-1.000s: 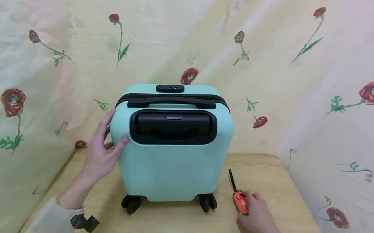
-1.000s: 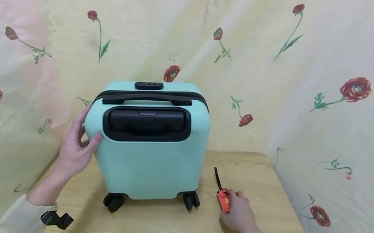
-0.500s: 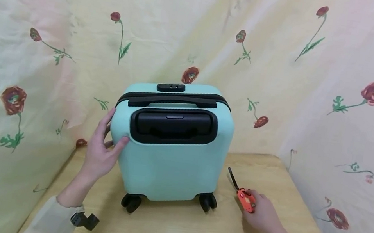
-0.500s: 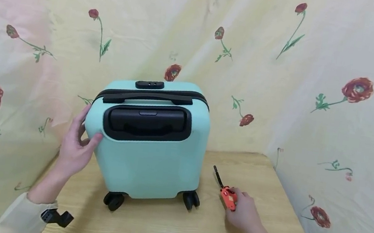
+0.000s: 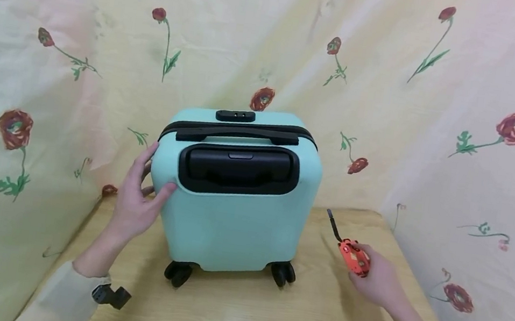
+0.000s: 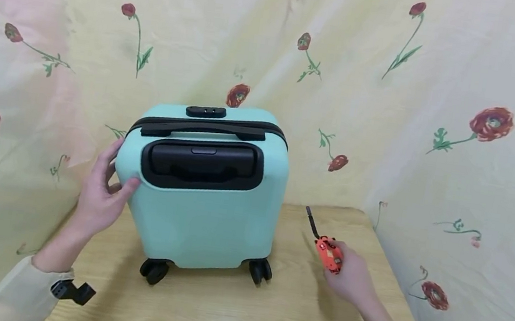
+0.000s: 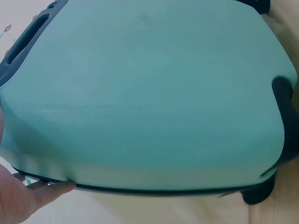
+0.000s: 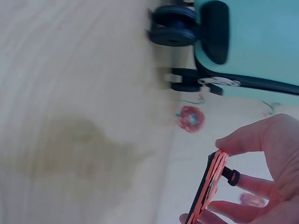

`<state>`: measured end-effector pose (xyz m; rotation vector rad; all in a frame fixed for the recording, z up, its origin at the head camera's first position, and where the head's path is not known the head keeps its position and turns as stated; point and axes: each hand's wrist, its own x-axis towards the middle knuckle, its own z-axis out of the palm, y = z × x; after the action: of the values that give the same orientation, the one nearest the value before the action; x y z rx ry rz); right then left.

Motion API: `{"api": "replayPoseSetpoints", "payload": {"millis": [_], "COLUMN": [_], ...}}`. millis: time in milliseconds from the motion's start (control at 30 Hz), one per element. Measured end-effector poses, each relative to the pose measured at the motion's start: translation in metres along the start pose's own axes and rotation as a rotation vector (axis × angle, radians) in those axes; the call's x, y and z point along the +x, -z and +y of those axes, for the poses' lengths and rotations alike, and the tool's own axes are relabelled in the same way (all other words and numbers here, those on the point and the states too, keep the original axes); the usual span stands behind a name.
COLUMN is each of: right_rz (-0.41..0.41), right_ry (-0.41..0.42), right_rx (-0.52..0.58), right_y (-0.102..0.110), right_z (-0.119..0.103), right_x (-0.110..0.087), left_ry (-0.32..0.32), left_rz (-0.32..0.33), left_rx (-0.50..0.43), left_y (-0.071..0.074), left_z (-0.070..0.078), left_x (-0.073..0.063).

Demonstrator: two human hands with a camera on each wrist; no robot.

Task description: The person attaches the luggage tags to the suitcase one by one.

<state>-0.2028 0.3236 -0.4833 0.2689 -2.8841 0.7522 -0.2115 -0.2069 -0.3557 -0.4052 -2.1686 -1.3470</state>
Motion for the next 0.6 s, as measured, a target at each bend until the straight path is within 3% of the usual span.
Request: {"api": "replayPoseSetpoints", "payload": {"millis": [267, 433, 600], "right_rz": [0.068, 0.104, 0.126], "right_ry": [0.052, 0.081, 0.113], "right_rx": [0.039, 0.022, 0.01], "right_y": [0.042, 0.076, 0.105], "right_z": [-0.007, -0.028, -0.049], "right_x": [0.006, 0.012, 0.017], "left_ry": [-0.176, -0.21, -0.222], "left_rz": [-0.027, -0.075, -0.076], "left_rx": [0.079, 0.088, 0.096], "left_y": [0.014, 0.019, 0.019], "left_z": [0.002, 0.003, 0.006], "left_x": [0.009, 0.018, 0.022]}}
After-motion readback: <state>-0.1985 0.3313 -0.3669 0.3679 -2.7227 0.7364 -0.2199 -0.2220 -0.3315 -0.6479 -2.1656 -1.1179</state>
